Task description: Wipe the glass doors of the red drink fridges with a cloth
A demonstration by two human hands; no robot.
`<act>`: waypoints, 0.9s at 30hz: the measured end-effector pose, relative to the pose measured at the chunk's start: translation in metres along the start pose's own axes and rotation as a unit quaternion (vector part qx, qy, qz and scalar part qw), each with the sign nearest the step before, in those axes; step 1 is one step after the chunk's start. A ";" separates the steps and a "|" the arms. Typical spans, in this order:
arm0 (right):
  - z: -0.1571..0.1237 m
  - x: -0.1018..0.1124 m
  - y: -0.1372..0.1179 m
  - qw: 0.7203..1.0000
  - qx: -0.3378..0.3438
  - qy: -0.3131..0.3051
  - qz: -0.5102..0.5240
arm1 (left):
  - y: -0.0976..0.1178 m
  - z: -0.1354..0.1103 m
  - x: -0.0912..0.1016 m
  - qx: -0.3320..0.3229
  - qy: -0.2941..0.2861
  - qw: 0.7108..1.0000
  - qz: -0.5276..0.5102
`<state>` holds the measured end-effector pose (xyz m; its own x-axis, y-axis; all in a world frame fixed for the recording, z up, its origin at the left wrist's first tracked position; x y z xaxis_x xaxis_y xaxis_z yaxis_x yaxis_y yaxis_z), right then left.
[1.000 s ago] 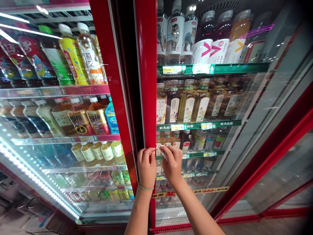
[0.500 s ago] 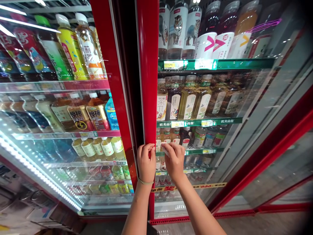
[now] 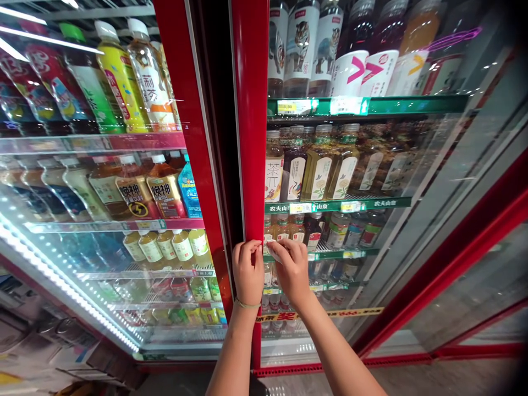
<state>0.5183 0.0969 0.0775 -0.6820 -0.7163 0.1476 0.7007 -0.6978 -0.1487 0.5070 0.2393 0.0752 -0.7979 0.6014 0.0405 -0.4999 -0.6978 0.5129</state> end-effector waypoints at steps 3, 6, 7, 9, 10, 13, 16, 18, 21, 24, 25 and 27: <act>0.000 0.006 0.006 0.999 -0.025 0.039 -0.010 | -0.001 -0.001 -0.001 0.003 -0.004 1.000 0.004; -0.001 0.005 0.006 0.999 -0.028 0.034 0.009 | -0.001 -0.001 0.000 0.006 -0.002 1.000 0.002; -0.002 0.001 0.004 1.000 -0.015 0.015 0.014 | -0.001 -0.001 0.000 0.006 -0.002 1.000 0.002; -0.003 0.000 0.001 1.000 0.009 -0.002 0.007 | 0.000 -0.001 -0.001 0.005 -0.003 1.000 0.003; -0.003 0.002 0.001 1.000 0.011 0.008 -0.001 | 0.000 -0.001 0.000 0.004 -0.002 1.000 0.005; -0.002 0.010 0.006 0.998 -0.020 0.055 -0.013 | 0.000 -0.001 0.000 0.003 -0.001 1.000 0.004; -0.001 0.002 0.002 1.000 -0.019 0.014 0.015 | 0.001 0.000 0.000 0.000 -0.001 1.000 0.000; -0.003 -0.003 -0.001 1.000 -0.006 -0.011 0.021 | 0.000 0.000 0.000 0.000 -0.002 1.000 -0.001; -0.006 0.006 0.006 0.998 -0.043 0.046 0.006 | -0.001 -0.001 0.000 0.006 -0.001 1.000 -0.002; -0.008 0.006 0.008 0.997 -0.059 0.054 0.012 | -0.001 -0.002 0.000 0.012 0.007 1.000 -0.006; -0.008 0.001 0.005 0.998 -0.046 0.030 0.017 | -0.001 -0.002 0.000 0.012 0.010 1.000 -0.007; -0.006 -0.002 0.002 0.999 -0.029 0.008 0.014 | -0.001 -0.002 0.000 0.012 0.010 1.000 -0.007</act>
<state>0.5202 0.0969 0.0709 -0.6658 -0.7354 0.1261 0.7068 -0.6758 -0.2090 0.5069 0.2390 0.0731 -0.7979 0.6026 0.0167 -0.5023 -0.6799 0.5343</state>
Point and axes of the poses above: each hand's wrist, its own z-axis towards the middle knuckle, its own x-axis out of the back of the hand, y = z × x, the point moved 9 cm from there along z, towards the middle knuckle, and after that the axes turned 7 degrees about y, right-handed, at the moved point
